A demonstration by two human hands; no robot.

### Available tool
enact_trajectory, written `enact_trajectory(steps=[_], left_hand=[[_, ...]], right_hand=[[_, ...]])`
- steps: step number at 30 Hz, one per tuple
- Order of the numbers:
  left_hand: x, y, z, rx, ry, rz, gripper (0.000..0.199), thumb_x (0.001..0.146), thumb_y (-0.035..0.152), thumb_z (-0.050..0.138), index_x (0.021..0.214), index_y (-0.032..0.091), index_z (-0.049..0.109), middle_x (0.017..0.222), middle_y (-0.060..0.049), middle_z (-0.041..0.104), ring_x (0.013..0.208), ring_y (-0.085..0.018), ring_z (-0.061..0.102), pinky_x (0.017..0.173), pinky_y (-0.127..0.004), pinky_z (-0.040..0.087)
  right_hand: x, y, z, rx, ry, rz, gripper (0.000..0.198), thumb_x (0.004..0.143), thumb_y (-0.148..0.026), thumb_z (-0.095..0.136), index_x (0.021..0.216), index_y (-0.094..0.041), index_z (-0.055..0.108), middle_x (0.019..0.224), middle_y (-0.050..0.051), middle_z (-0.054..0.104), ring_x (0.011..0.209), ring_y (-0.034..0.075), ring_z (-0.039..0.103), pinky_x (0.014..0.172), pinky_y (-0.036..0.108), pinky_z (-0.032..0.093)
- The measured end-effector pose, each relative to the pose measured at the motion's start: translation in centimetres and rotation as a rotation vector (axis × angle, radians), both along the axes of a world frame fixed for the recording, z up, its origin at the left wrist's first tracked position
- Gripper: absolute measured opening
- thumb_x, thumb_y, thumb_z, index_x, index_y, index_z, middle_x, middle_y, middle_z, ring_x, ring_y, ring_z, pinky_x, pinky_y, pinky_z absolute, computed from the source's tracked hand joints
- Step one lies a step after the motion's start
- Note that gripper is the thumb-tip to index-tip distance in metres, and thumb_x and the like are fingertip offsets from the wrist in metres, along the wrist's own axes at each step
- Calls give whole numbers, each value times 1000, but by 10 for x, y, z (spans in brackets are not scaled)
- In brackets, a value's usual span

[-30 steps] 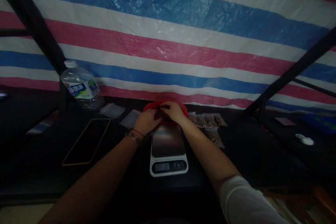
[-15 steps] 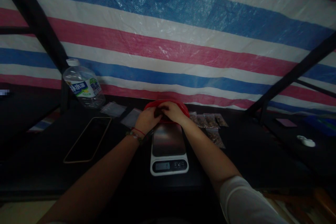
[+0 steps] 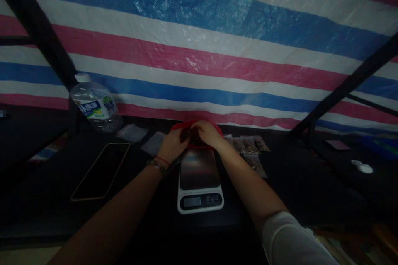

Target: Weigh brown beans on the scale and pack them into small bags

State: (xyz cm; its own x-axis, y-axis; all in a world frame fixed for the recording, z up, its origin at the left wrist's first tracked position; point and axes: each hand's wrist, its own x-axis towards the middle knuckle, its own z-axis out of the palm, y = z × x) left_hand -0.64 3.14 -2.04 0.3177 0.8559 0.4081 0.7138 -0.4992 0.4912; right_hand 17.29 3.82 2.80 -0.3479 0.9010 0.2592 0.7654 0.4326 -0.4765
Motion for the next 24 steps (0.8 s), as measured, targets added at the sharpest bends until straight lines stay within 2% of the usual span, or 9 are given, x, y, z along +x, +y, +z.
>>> enact_trajectory(steps=[3, 7, 11, 13, 18, 22, 24], left_hand=[[-2, -1, 2, 31, -8, -7, 37, 87, 31, 54, 120, 16, 58, 116, -12, 65, 109, -26, 61, 96, -39, 49], [-11, -4, 7, 68, -21, -58, 39, 90, 33, 51, 125, 17, 55, 123, -11, 62, 116, -24, 58, 103, -40, 45], [-20, -5, 8, 50, 12, -206, 43, 93, 31, 44, 134, 17, 48, 131, -11, 57, 124, -23, 53, 107, -41, 43], [-23, -4, 7, 29, 26, -206, 44, 94, 29, 42, 136, 17, 45, 134, -12, 54, 124, -24, 53, 107, -42, 44], [-23, -4, 10, 86, 5, -170, 45, 93, 27, 44, 136, 13, 46, 135, -14, 53, 128, -24, 49, 109, -42, 41], [-22, -10, 19, 117, -18, -123, 45, 92, 27, 47, 135, 14, 47, 132, -14, 56, 125, -25, 50, 107, -42, 43], [-22, -14, 22, 139, -30, -100, 44, 91, 27, 48, 133, 15, 48, 129, -13, 57, 122, -25, 52, 106, -42, 43]], right_hand=[[3, 0, -2, -39, -169, 18, 40, 83, -4, 44, 111, -16, 70, 117, 10, 69, 112, 21, 60, 101, 32, 42], [-4, 4, -14, -126, -164, 188, 39, 85, -10, 50, 121, -16, 65, 125, 10, 66, 114, 21, 61, 99, 32, 45], [-21, 15, -26, -157, -152, 245, 33, 84, -13, 56, 114, -14, 68, 122, 13, 67, 110, 23, 63, 95, 33, 48], [-27, 19, -28, -175, -166, 255, 32, 82, -14, 58, 112, -14, 69, 117, 13, 69, 104, 23, 65, 90, 32, 49], [-27, 24, -24, -163, -203, 285, 36, 82, -15, 59, 117, -14, 67, 117, 12, 69, 102, 23, 66, 88, 31, 50], [-9, 23, -12, -210, -305, 320, 30, 82, -11, 57, 108, -17, 72, 111, 9, 72, 97, 21, 67, 85, 29, 49], [0, 22, -6, -243, -353, 284, 30, 82, -7, 55, 103, -18, 73, 104, 8, 74, 90, 19, 68, 82, 27, 49]])
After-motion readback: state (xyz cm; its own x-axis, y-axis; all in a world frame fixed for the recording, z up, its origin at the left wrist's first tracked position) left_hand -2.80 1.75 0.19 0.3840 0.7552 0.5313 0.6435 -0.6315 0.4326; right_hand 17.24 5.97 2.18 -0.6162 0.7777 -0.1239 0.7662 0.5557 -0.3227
